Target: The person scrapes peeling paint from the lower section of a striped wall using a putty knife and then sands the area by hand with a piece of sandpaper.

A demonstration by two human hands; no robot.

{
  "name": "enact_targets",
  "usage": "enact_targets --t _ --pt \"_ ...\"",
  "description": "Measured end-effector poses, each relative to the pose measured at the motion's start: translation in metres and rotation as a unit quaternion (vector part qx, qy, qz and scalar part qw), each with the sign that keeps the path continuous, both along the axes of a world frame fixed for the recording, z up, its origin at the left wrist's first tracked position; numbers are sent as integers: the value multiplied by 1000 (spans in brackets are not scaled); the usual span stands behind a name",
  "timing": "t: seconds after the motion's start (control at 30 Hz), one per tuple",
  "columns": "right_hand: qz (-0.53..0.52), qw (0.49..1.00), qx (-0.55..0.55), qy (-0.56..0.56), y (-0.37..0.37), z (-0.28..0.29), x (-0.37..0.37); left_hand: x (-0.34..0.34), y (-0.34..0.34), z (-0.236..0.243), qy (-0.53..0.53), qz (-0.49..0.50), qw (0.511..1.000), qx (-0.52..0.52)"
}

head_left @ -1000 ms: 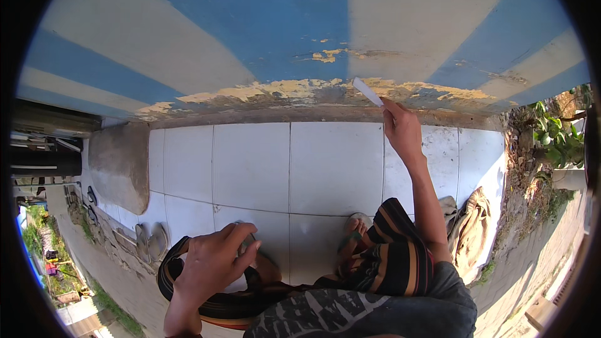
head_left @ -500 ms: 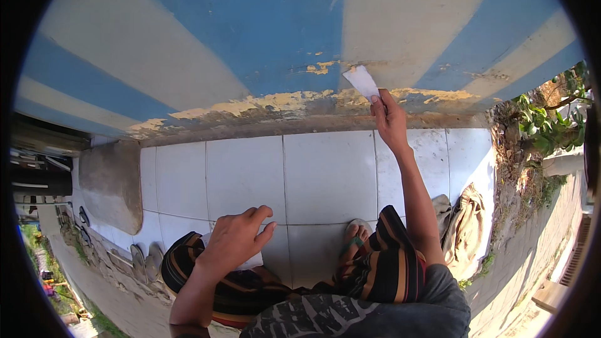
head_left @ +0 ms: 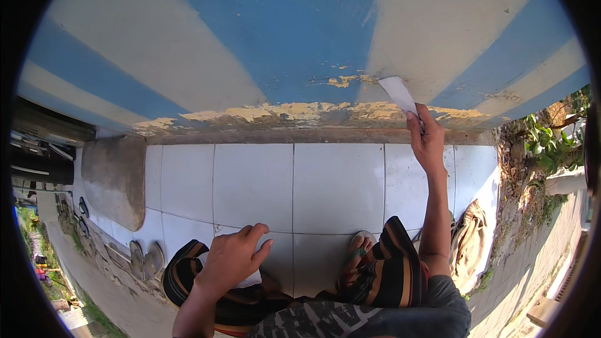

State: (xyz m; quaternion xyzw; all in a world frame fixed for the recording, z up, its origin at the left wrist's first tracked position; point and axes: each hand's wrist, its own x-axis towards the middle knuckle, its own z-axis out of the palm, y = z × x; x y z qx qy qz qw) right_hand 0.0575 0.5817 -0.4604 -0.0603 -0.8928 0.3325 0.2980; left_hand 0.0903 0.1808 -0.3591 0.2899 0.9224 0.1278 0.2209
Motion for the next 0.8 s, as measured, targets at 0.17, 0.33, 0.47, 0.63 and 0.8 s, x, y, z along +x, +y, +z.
enact_targets --t 0.17,0.33,0.47,0.63,0.8 --pt "-13 973 208 -101 10 95 10 6 -9 2 -25 20 999 19" --pt "24 941 292 -171 11 113 -9 7 -8 4 -5 -5 999 40" --pt "50 932 313 -178 -20 79 -34 11 -15 4 -6 -4 999 47" --pt "-7 955 262 -138 -12 105 -8 21 -22 10 2 -30 999 35" --pt "24 939 330 -91 -24 77 -24 21 -27 9 -2 -34 999 38"
